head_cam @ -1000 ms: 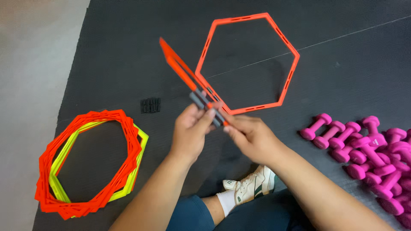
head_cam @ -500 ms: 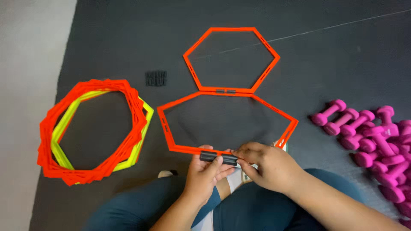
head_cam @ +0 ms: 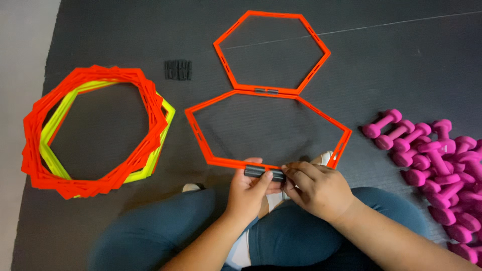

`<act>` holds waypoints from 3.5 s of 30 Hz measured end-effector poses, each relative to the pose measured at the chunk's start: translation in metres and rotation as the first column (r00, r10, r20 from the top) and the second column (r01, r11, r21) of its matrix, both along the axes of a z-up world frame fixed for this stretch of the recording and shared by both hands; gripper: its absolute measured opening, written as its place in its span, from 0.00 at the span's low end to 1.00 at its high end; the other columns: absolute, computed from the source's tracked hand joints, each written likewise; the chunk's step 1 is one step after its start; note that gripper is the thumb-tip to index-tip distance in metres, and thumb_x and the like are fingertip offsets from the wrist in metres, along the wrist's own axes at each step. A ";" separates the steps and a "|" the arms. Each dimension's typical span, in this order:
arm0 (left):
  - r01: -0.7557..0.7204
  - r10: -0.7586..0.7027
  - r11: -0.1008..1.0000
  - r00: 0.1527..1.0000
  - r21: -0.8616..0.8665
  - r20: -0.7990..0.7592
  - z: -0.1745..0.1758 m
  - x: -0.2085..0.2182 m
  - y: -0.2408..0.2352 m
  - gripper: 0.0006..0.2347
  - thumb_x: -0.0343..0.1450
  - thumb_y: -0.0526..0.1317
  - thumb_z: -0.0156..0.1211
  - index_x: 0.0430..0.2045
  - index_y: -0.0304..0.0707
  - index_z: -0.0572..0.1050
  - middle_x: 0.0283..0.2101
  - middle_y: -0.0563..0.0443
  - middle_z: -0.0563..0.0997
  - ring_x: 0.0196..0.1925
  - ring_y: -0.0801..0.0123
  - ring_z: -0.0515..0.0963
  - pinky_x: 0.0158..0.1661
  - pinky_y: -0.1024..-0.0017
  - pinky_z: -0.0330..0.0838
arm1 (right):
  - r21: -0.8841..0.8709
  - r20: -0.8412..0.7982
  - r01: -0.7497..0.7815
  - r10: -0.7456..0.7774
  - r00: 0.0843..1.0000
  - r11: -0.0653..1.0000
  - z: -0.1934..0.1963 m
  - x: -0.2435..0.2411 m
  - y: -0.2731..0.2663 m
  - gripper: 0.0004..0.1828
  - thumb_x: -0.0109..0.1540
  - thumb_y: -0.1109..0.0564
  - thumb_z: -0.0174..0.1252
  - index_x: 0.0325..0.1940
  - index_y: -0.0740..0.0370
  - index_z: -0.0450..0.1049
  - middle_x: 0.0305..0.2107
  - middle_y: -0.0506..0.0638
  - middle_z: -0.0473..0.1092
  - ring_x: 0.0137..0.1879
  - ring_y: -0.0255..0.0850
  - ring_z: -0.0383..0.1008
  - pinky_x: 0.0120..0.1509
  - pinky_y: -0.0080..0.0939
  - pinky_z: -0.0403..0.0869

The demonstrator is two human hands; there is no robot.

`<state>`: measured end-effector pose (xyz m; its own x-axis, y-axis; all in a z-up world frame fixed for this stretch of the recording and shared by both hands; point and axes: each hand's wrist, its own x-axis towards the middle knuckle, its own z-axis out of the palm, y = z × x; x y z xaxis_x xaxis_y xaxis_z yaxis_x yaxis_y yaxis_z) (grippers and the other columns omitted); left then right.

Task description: The person sits on the floor and assembles orange hexagonal frames using small black connectors. They pick up frames, align edges, insert connectors, and tighten them by hand to join the frames into a connected structure.

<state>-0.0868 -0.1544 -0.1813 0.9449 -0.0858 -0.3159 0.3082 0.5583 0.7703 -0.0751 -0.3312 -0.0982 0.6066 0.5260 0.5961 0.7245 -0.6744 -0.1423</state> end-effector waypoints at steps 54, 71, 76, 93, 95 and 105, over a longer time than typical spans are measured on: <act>-0.021 -0.030 0.994 0.884 -0.104 -0.466 0.003 0.009 -0.004 0.18 0.71 0.33 0.57 0.57 0.35 0.71 0.53 0.31 0.79 0.50 0.37 0.82 0.58 0.42 0.76 | -0.003 -0.909 0.114 -0.050 0.414 0.994 -0.047 0.042 -0.014 0.18 0.54 0.56 0.59 0.46 0.44 0.86 0.29 0.38 0.84 0.31 0.27 0.79 0.40 0.30 0.75; 0.091 -0.037 0.991 0.887 0.096 -0.460 -0.008 0.002 -0.002 0.14 0.68 0.34 0.66 0.48 0.30 0.80 0.43 0.33 0.83 0.44 0.44 0.85 0.53 0.50 0.83 | -0.150 -0.882 -0.007 -0.131 0.452 0.989 -0.061 0.041 -0.004 0.09 0.53 0.58 0.57 0.27 0.48 0.82 0.19 0.41 0.73 0.26 0.33 0.65 0.34 0.37 0.66; 0.076 -0.029 0.994 0.882 0.081 -0.470 -0.041 -0.003 -0.007 0.16 0.68 0.31 0.66 0.50 0.27 0.78 0.41 0.28 0.84 0.40 0.45 0.85 0.49 0.53 0.85 | -0.228 -0.926 0.017 -0.222 0.306 0.974 -0.072 0.047 -0.006 0.13 0.52 0.52 0.62 0.35 0.38 0.88 0.19 0.35 0.80 0.23 0.24 0.71 0.35 0.31 0.71; 0.143 -0.131 0.990 0.882 -0.007 -0.453 -0.021 -0.005 -0.003 0.23 0.68 0.30 0.63 0.61 0.31 0.73 0.45 0.37 0.81 0.46 0.51 0.84 0.55 0.54 0.82 | -0.163 -0.986 0.073 -0.166 0.033 0.984 -0.047 0.061 -0.006 0.10 0.54 0.51 0.64 0.39 0.49 0.83 0.28 0.36 0.81 0.34 0.25 0.76 0.43 0.28 0.74; 0.140 -0.148 0.989 0.871 -0.054 -0.468 -0.016 -0.005 -0.004 0.25 0.68 0.27 0.63 0.63 0.33 0.71 0.48 0.36 0.82 0.48 0.49 0.84 0.57 0.53 0.81 | -0.143 -0.989 0.088 -0.145 0.019 0.986 -0.041 0.061 -0.004 0.11 0.55 0.50 0.66 0.41 0.48 0.84 0.29 0.36 0.81 0.34 0.25 0.77 0.44 0.28 0.74; 0.258 -0.253 0.965 0.870 -0.047 -0.424 -0.012 -0.005 -0.005 0.21 0.69 0.27 0.61 0.59 0.32 0.73 0.46 0.35 0.83 0.48 0.43 0.86 0.53 0.56 0.83 | -0.105 -0.993 0.113 -0.099 -0.057 0.988 -0.035 0.062 0.005 0.17 0.56 0.55 0.63 0.47 0.48 0.87 0.43 0.36 0.85 0.46 0.20 0.81 0.54 0.22 0.77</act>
<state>-0.0918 -0.1590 -0.1934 0.6665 -0.3002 -0.6824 0.7364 0.4082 0.5396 -0.0129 -0.3266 -0.1328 0.6160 0.3890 -0.6850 -0.2591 -0.7212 -0.6425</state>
